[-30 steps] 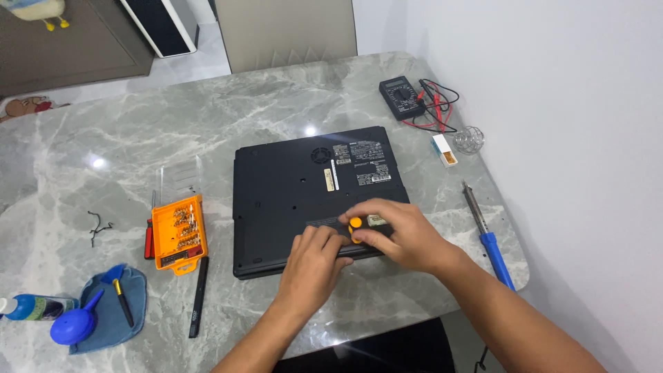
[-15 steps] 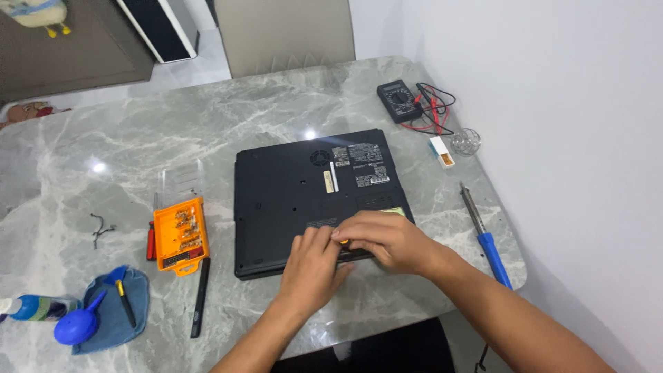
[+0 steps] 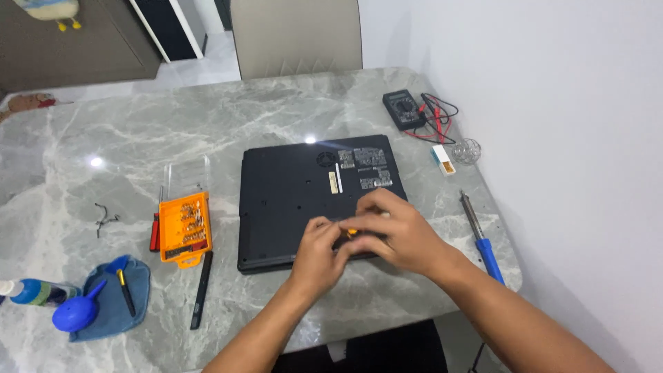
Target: The person opens and closes a black laptop on a marble table, then flips it over to access the underside. Using a yellow-handled screwdriver, the person unscrews several screws from the bottom panel of the laptop.
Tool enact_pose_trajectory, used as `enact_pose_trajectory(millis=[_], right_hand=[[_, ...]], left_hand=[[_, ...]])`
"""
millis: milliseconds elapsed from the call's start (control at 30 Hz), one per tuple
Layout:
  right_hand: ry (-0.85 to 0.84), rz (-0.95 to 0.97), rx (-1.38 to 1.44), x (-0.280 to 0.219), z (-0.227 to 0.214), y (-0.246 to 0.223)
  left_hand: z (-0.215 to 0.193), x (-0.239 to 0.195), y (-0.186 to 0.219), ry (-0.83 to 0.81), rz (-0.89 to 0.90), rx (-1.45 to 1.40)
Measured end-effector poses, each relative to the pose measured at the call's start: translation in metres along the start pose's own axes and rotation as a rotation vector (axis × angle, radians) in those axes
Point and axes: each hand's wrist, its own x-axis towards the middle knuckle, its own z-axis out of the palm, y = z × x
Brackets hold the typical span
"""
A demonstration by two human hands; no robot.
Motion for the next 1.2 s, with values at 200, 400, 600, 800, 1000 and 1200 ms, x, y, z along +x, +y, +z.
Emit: enact_pose_trajectory(millis=[200, 400, 600, 800, 1000, 1200], right_hand=[[-0.169, 0.06, -0.06, 0.016, -0.007, -0.01], [-0.274, 0.083, 0.033, 0.028, -0.02, -0.038], [-0.208, 0.158, 0.033, 0.024, -0.019, -0.046], [-0.01, 0.171, -0.03, 0.006, 0.0, -0.02], [-0.081, 0.21, 0.05, 0.013, -0.004, -0.024], [-0.223, 0.195, 0.079, 0.013, -0.006, -0.029]], left_hand=[[-0.008, 0.009, 0.012, -0.048, -0.132, 0.003], [-0.041, 0.022, 0.03, -0.294, -0.157, -0.199], [-0.032, 0.022, 0.031, -0.111, -0.088, -0.127], [-0.002, 0.012, 0.008, -0.056, -0.073, -0.02], [-0.038, 0.029, 0.029, -0.22, -0.069, -0.093], [-0.042, 0.028, 0.028, -0.348, -0.09, -0.167]])
